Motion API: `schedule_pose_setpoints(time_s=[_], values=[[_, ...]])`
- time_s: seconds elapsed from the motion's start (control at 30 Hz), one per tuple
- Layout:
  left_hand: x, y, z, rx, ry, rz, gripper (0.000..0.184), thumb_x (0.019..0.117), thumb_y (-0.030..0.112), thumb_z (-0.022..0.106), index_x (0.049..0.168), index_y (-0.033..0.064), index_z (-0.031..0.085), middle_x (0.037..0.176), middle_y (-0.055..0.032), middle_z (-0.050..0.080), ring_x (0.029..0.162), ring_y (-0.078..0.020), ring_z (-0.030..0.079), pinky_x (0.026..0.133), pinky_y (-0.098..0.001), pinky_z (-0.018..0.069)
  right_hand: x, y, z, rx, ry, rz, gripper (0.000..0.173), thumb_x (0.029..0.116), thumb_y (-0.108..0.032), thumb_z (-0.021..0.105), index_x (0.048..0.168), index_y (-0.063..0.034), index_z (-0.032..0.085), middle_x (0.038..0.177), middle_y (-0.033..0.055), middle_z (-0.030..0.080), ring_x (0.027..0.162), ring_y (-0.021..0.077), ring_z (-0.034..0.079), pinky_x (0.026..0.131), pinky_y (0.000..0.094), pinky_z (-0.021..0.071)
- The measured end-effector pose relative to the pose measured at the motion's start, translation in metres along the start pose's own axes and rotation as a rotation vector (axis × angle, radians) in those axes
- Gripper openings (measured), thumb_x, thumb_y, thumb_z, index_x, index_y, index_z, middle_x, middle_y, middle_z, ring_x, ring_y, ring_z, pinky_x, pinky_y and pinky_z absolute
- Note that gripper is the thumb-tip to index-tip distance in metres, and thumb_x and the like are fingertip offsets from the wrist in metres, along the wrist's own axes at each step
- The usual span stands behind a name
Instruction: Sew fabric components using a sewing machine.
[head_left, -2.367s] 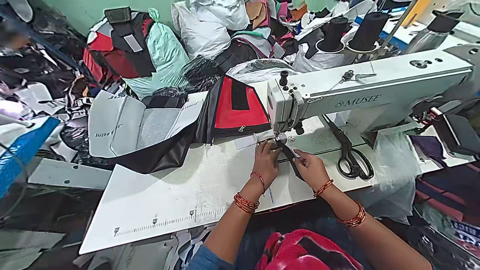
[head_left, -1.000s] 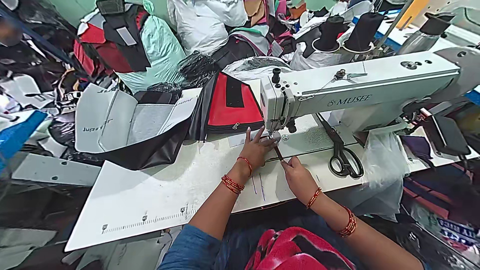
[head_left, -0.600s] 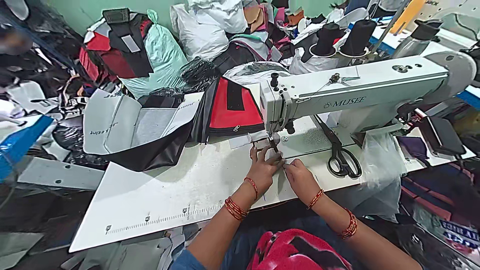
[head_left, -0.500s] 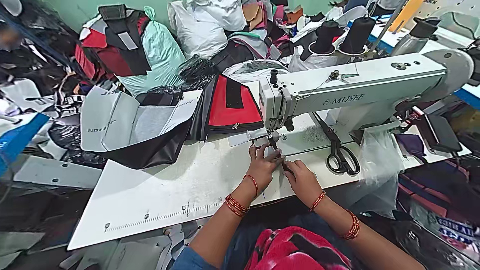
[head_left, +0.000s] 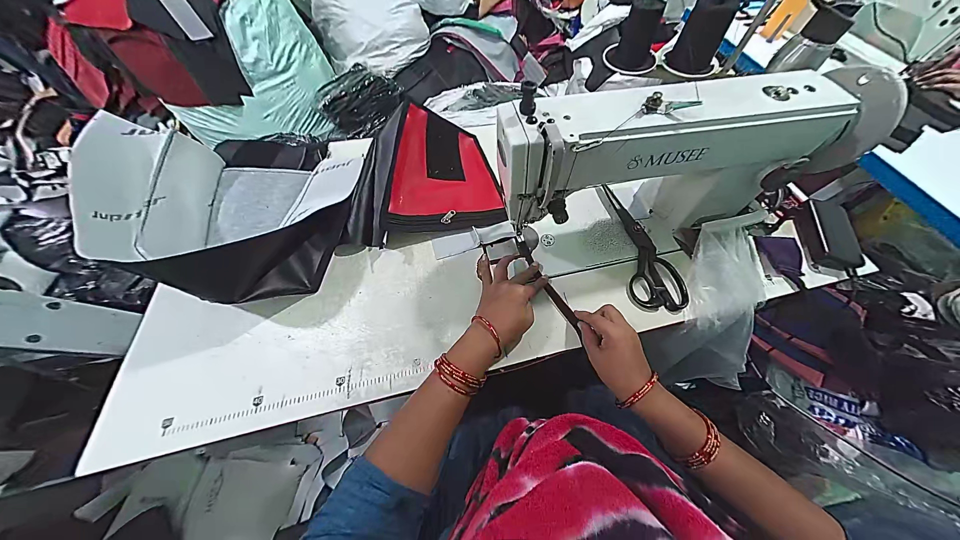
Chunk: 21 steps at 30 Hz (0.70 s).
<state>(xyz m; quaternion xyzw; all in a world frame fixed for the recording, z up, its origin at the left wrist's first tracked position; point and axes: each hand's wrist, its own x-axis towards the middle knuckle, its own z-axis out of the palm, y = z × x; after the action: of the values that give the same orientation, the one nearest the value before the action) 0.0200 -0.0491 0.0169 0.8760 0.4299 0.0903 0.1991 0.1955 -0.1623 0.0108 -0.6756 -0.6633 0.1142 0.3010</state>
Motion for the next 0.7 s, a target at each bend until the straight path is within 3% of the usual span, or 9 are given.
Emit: schedule_pose_setpoints(time_s=[0.13, 0.3, 0.43, 0.57, 0.7], values=[[-0.001, 0.003, 0.005, 0.0, 0.117, 0.022, 0.043, 0.0946, 0.016, 0.048, 0.128, 0.0179, 0.075, 0.146, -0.0025, 0.062, 0.15, -0.0472, 0.031, 0.114, -0.0781, 0.0027, -0.011, 0.0, 0.006, -0.068, -0.004, -0.11, 0.026, 0.0935, 0.003, 0.057, 0.112, 0.0041, 0.076, 0.088, 0.0209, 0.064, 0.067, 0.0279, 0.065, 0.06, 0.0362, 0.0568], [0.008, 0.013, 0.005, 0.012, 0.149, -0.081, 0.032, 0.1047, 0.035, 0.054, 0.117, 0.0198, 0.08, 0.135, -0.0025, 0.07, 0.147, -0.0472, 0.036, 0.115, -0.0778, 0.0043, -0.01, -0.007, 0.0, -0.126, -0.156, -0.104, 0.031, 0.0946, 0.006, 0.055, 0.121, 0.0064, 0.072, 0.099, 0.0267, 0.065, 0.072, 0.0331, 0.069, 0.063, 0.0399, 0.0592], [0.014, 0.019, 0.009, 0.007, 0.206, -0.117, 0.024, 0.1007, 0.031, 0.064, 0.105, 0.0158, 0.083, 0.126, -0.006, 0.074, 0.144, -0.0494, 0.04, 0.114, -0.0791, 0.0067, -0.009, -0.005, -0.002, -0.098, -0.181, -0.097, 0.031, 0.0948, 0.006, 0.054, 0.121, 0.0066, 0.071, 0.1, 0.0265, 0.064, 0.074, 0.0327, 0.069, 0.064, 0.0384, 0.0591], [0.017, 0.022, 0.011, -0.018, 0.196, -0.14, 0.023, 0.1006, 0.029, 0.065, 0.105, 0.0139, 0.082, 0.126, -0.0072, 0.073, 0.145, -0.0479, 0.039, 0.115, -0.0776, 0.0086, -0.007, 0.003, -0.004, 0.032, -0.122, -0.082, 0.03, 0.0942, 0.003, 0.053, 0.115, 0.0044, 0.075, 0.093, 0.0227, 0.064, 0.076, 0.0281, 0.065, 0.068, 0.0346, 0.057], [0.012, 0.024, 0.015, -0.021, 0.218, -0.144, 0.024, 0.0989, 0.03, 0.068, 0.109, 0.0137, 0.081, 0.134, -0.0079, 0.07, 0.147, -0.0503, 0.035, 0.114, -0.0786, 0.0068, -0.012, 0.0, 0.001, -0.05, -0.116, -0.107, 0.03, 0.0939, 0.005, 0.054, 0.118, 0.0065, 0.073, 0.095, 0.0239, 0.064, 0.071, 0.0302, 0.067, 0.063, 0.0371, 0.0584]])
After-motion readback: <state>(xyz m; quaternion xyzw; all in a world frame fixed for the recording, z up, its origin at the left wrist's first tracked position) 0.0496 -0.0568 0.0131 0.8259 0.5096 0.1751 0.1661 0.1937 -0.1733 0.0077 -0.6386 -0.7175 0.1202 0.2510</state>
